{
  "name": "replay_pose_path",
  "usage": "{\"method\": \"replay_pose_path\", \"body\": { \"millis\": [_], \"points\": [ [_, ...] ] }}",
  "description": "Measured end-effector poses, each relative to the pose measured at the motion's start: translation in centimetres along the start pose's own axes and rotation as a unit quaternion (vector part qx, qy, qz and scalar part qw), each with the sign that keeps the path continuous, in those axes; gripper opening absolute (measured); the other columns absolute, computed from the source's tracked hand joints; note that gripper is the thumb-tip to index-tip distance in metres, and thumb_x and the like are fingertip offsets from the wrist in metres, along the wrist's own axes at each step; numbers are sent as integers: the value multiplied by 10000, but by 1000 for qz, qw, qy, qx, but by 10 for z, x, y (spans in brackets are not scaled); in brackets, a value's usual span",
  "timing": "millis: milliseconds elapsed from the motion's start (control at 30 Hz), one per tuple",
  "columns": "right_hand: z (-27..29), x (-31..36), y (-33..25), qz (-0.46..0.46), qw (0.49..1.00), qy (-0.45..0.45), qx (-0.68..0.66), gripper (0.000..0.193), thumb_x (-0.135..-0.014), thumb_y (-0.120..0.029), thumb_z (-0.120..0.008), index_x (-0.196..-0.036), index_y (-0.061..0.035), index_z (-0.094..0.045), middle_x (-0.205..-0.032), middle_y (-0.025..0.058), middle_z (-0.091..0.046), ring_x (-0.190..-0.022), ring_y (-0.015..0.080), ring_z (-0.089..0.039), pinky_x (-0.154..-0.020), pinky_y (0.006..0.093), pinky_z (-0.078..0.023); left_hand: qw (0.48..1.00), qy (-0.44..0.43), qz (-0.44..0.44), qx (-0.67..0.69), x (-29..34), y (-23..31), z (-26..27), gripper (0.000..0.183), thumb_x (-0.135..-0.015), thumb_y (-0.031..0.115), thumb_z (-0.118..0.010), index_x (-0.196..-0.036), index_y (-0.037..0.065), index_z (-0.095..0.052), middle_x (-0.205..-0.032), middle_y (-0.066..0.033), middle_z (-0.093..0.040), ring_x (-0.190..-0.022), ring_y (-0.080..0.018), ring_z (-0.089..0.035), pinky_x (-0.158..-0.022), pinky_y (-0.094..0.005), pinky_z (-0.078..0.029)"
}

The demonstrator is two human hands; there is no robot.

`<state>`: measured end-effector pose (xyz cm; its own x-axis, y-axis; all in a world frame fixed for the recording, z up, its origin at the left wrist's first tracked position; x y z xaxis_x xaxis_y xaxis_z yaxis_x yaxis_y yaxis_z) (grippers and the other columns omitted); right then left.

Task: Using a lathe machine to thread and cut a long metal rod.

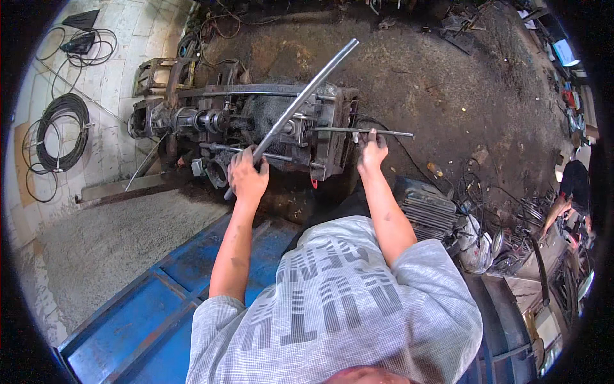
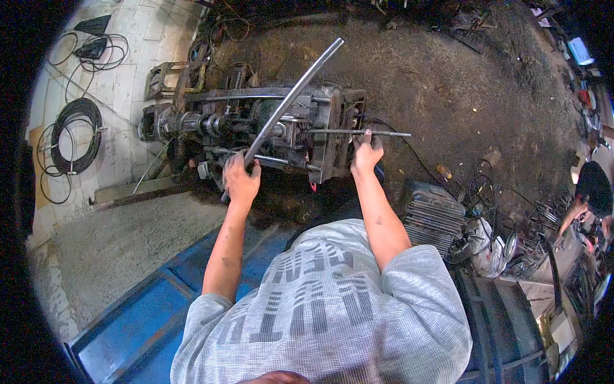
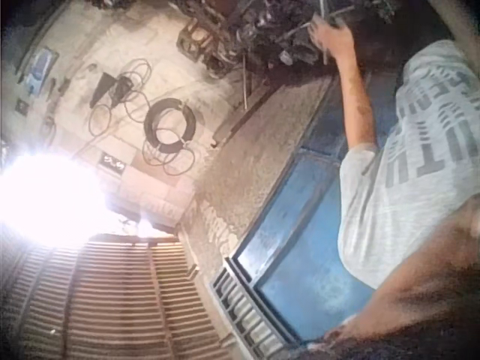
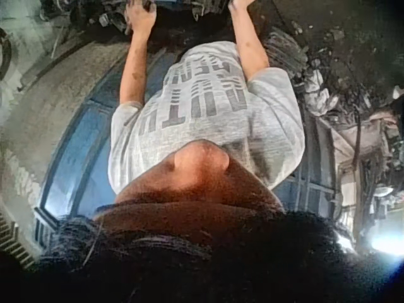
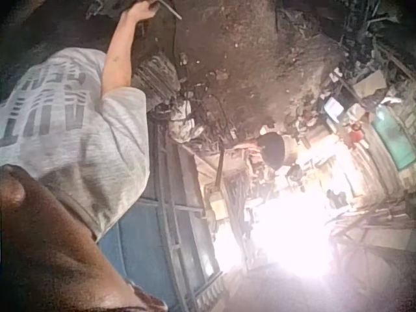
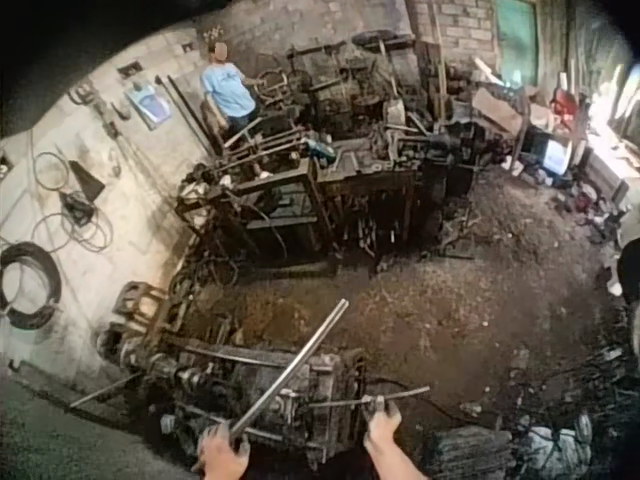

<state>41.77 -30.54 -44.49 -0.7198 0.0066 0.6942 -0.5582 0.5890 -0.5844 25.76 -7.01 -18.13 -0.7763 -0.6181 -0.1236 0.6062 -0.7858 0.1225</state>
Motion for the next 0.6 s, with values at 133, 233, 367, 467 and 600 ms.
{"method": "replay_pose_path", "body": {
  "millis": [133, 233, 367, 467, 600],
  "points": [
    [-2, -6, 6, -5, 1000, -2, -24, 219, -927, -114, -557, -1035, 55, -470, -946, 89, -549, -837, 175, -572, -763, 358, -561, 1000, -14, 24, -5, 0, -2, -2, 305, -759, 213, -629, -1031, 79, -595, -962, -132, -620, -961, -335, -559, -828, -443, -433],
    [-6, -5, 6, -19, 999, -11, -31, 208, -924, -124, -565, -1011, 44, -478, -929, 86, -550, -823, 169, -566, -763, 365, -559, 999, -7, 31, -8, 0, -4, -1, 294, -760, 211, -628, -1023, 84, -600, -950, -130, -623, -938, -337, -570, -817, -442, -438],
    [-14, 1, 2, -22, 998, -45, -43, 182, -923, -149, -574, -972, 11, -503, -891, 62, -558, -774, 156, -560, -788, 390, -543, 999, -4, 34, -10, 0, -5, -2, 286, -771, 203, -632, -1018, 62, -599, -944, -142, -623, -912, -351, -580, -807, -440, -447],
    [-15, 3, 3, -33, 998, -33, -35, 171, -923, -158, -575, -968, -3, -516, -888, 53, -564, -766, 155, -560, -811, 389, -529, 999, 0, 38, -10, 0, -6, -1, 285, -759, 203, -631, -1010, 73, -603, -935, -125, -628, -904, -336, -583, -806, -436, -445],
    [-15, 0, 3, -50, 996, -44, -58, 171, -922, -155, -576, -980, -7, -516, -917, 60, -573, -818, 170, -584, -815, 379, -529, 999, -8, 32, -15, -2, -3, -1, 281, -769, 200, -652, -984, 31, -591, -930, -172, -625, -870, -370, -591, -754, -447, -465]
  ]
}}
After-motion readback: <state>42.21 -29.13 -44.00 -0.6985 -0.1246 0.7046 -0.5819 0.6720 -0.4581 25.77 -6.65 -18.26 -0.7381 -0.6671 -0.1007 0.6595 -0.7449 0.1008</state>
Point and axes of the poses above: each hand's wrist, its own x-axis away from the middle knuckle, its own z-axis out of the back of the hand, y = z × x, the point moved 8 cm from there along -x, towards the middle knuckle
